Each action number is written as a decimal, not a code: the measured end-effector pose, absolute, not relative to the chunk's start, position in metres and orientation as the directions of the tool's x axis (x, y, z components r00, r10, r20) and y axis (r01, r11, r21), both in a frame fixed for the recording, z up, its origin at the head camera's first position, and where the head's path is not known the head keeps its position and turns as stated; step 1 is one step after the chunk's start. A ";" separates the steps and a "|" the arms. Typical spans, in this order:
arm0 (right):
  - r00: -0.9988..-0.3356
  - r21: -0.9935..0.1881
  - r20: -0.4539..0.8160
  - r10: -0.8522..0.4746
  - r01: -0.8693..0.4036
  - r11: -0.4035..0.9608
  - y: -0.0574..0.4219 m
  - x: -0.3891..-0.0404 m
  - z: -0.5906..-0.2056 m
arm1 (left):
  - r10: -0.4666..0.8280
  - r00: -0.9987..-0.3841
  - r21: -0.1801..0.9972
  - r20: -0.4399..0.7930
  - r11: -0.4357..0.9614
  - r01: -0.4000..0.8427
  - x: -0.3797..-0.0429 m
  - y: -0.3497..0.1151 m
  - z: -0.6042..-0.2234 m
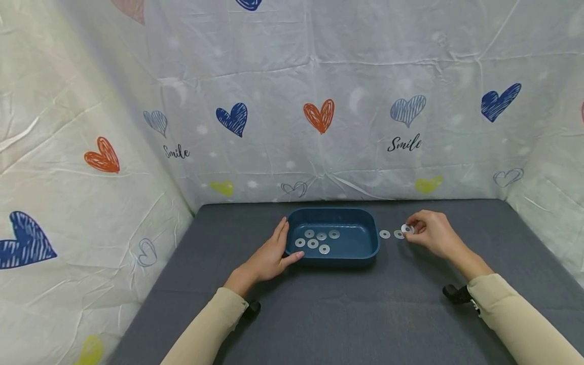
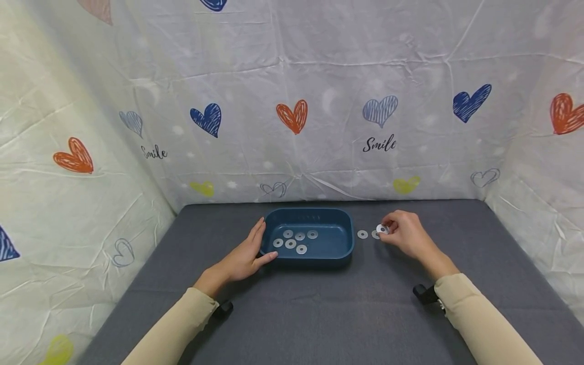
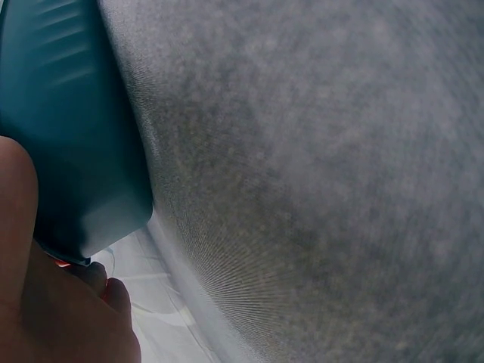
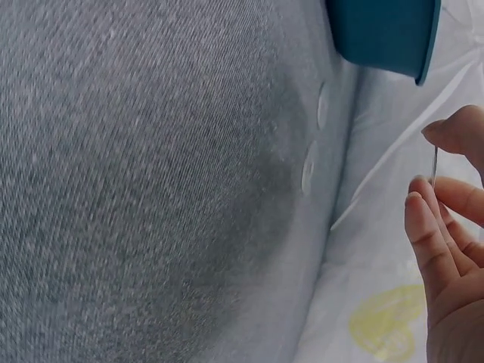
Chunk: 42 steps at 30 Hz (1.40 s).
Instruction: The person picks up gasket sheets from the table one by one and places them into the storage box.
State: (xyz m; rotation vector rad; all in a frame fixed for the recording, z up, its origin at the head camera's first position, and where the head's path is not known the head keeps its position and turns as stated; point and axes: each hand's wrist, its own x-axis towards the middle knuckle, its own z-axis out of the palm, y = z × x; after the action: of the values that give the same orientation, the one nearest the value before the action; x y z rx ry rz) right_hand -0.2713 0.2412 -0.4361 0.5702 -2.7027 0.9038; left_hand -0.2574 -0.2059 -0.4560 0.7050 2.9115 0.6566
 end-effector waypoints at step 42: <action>-0.800 -0.545 0.400 -0.448 -0.600 0.586 0.173 -0.265 -0.430 | 0.453 -0.891 0.431 0.038 0.797 0.424 -0.257 -0.207 -0.457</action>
State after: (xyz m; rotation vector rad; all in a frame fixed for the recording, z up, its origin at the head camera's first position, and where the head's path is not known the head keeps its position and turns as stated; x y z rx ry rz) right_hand -0.2646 0.1730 -0.4296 0.8719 -2.5964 1.0144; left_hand -0.2572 -0.2065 -0.4573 0.7117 2.9137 0.6747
